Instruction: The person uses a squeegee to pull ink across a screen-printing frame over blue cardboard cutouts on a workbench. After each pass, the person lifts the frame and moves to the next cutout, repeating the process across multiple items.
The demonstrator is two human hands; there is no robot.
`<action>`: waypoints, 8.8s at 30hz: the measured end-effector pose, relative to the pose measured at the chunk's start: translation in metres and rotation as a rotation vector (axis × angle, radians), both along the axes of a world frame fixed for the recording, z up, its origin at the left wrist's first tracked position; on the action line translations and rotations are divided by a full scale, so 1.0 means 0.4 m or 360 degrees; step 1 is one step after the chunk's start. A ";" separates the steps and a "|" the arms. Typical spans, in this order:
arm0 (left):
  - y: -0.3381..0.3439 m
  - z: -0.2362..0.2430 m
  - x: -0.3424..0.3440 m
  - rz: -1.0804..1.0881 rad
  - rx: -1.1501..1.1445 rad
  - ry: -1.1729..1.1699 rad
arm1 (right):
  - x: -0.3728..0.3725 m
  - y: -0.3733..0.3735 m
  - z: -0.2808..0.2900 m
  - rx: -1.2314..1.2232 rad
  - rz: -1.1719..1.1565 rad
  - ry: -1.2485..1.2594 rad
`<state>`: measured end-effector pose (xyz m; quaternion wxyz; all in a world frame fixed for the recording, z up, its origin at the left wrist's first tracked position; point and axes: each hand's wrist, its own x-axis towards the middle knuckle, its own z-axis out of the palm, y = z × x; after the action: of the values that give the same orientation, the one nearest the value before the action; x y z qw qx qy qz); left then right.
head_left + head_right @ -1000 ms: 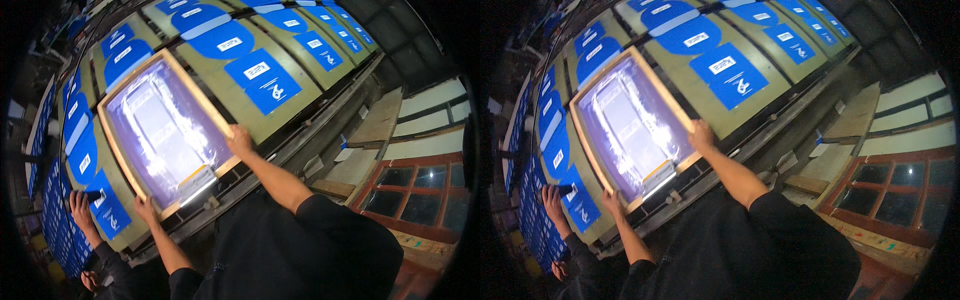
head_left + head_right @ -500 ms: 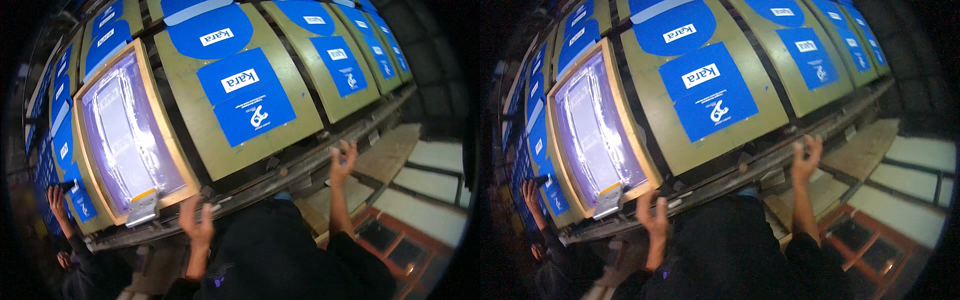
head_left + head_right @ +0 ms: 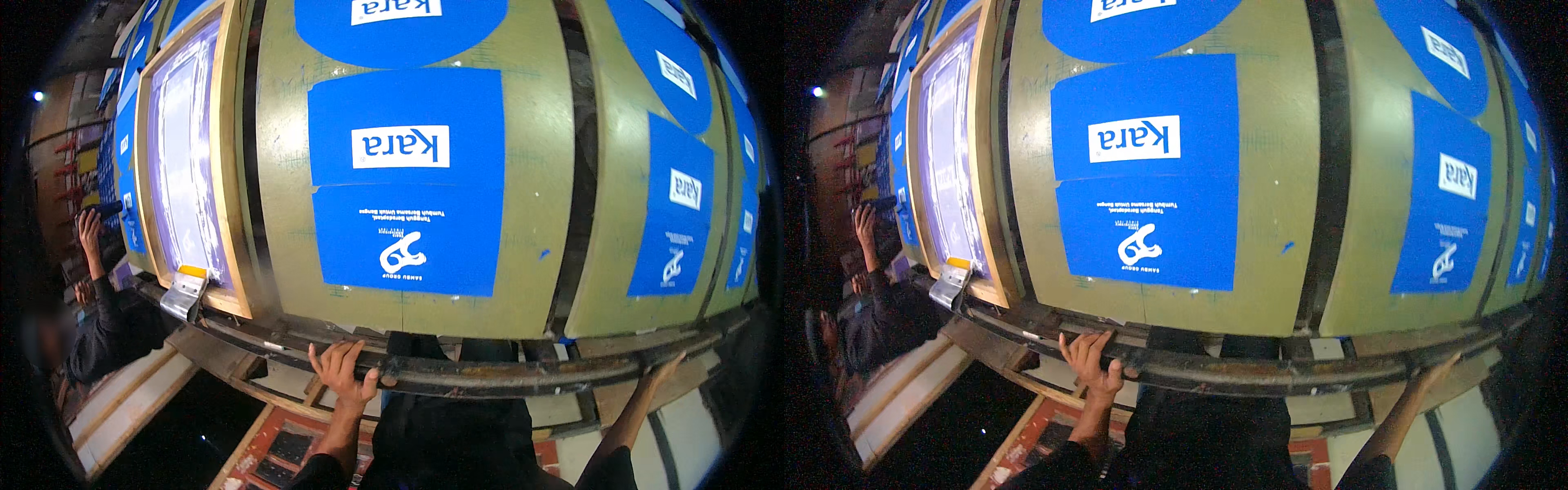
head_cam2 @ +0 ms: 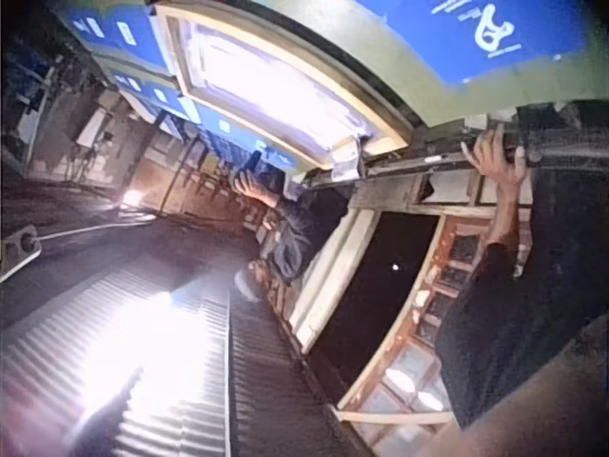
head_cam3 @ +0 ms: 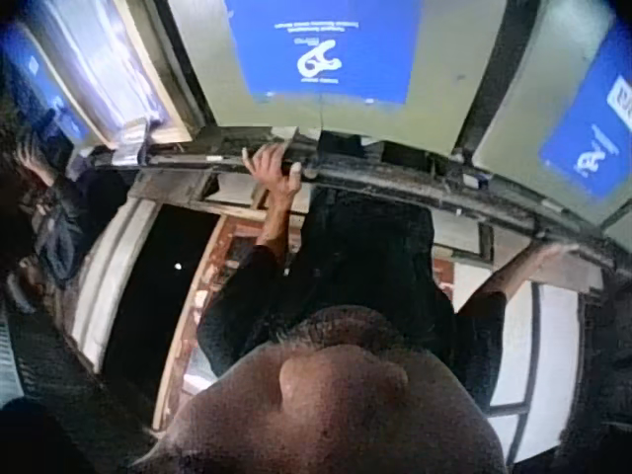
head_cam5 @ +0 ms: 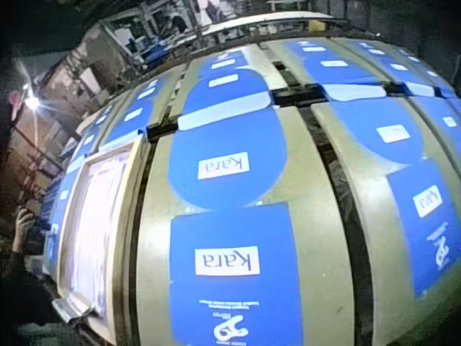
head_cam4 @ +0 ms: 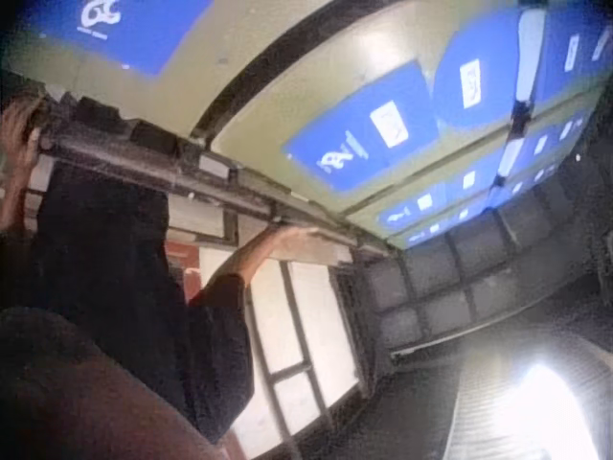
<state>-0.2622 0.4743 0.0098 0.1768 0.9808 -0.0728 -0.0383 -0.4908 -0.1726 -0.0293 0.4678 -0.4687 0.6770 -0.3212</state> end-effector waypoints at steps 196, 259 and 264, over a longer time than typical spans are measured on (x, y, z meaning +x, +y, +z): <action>1.752 0.217 1.169 0.0250 -0.0829 -0.0554 | 2.363 2.145 0.325 -0.1673 0.3096 0.0570; 1.433 0.076 0.792 -0.0555 -0.0324 -0.0238 | 1.181 2.541 0.177 -0.1563 0.2260 0.0581; 1.475 0.077 0.682 -0.0586 -0.0395 -0.0262 | 1.071 2.579 0.176 -0.1617 0.2235 0.0525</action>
<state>0.0105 1.0641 0.0405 0.2795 0.9215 -0.2689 0.0193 -0.0622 0.8591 0.0411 0.1885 -0.9683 0.0669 -0.1498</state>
